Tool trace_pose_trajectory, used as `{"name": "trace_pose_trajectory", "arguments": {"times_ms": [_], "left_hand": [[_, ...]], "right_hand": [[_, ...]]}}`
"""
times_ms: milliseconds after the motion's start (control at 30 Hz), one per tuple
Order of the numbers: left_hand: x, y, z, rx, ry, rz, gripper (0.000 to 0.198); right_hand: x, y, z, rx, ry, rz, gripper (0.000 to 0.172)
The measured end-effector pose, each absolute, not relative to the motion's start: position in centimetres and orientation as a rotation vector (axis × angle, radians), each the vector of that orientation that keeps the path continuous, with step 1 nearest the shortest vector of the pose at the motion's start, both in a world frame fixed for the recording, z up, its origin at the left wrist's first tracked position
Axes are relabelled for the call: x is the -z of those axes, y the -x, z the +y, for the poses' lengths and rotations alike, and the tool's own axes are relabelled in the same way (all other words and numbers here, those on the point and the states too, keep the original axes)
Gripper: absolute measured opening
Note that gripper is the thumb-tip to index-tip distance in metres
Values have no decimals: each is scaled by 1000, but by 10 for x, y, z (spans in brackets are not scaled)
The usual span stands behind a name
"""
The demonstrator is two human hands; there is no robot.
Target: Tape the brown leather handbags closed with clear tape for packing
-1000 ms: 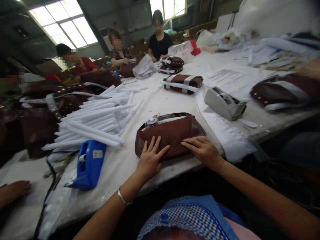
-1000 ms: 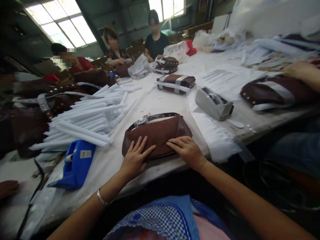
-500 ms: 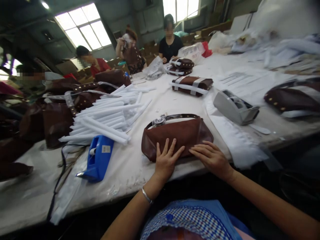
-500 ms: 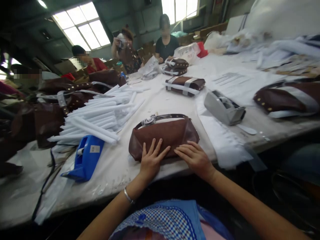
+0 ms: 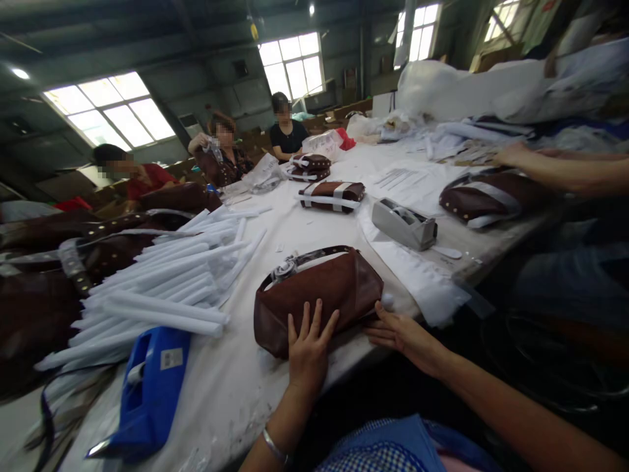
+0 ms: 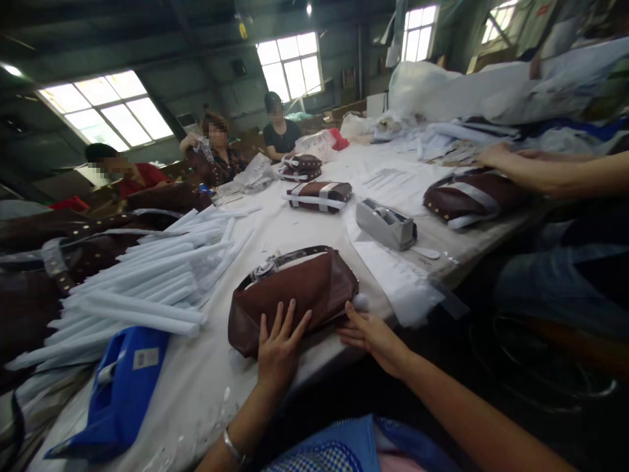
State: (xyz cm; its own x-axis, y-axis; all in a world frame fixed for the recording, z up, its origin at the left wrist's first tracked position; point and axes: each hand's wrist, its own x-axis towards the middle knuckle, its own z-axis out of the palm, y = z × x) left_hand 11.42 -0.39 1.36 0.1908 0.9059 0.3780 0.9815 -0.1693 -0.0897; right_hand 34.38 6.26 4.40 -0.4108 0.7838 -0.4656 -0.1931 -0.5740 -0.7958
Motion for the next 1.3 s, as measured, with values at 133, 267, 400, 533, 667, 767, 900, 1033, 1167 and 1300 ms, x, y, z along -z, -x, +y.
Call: {"name": "trace_pose_trajectory", "arguments": {"times_ms": [133,267,400,533,667,767,900,1033,1167,1300], "left_hand": [[-14,-114,-2,338,2157,-1784,75],[-14,-115,0,352,2143,-1777,75],[-16,-116,0,359,2127,-1794,74],[-20,-116,-1,362,2130,-1811,71],[-21,-116,-1,388,2126,-1812,70],[-20,-115,-2,407,2135,-1797,71],[-20,-114,-5,451,2131,-1766,72],[-27,-112,-6,571,2085,-1690,69],[-37,-98,-1,570,2025,-1590,70],[-41,-77,3,568,2030,-1459,68]], "right_hand": [[-51,-325,64,-1995,1140,-789,49],[-50,-309,64,-1906,1194,-658,46],[-53,-305,69,-1888,1270,-594,52],[-56,-303,75,-1936,1339,-639,50],[-48,-298,78,-1877,1283,-623,37],[-40,-295,75,-1797,1235,-615,28],[-38,-292,68,-1728,1166,-618,25],[-47,-289,66,-1729,1114,-605,32],[-60,-282,63,-1823,1096,-598,36],[-65,-282,61,-1933,1035,-664,38]]}}
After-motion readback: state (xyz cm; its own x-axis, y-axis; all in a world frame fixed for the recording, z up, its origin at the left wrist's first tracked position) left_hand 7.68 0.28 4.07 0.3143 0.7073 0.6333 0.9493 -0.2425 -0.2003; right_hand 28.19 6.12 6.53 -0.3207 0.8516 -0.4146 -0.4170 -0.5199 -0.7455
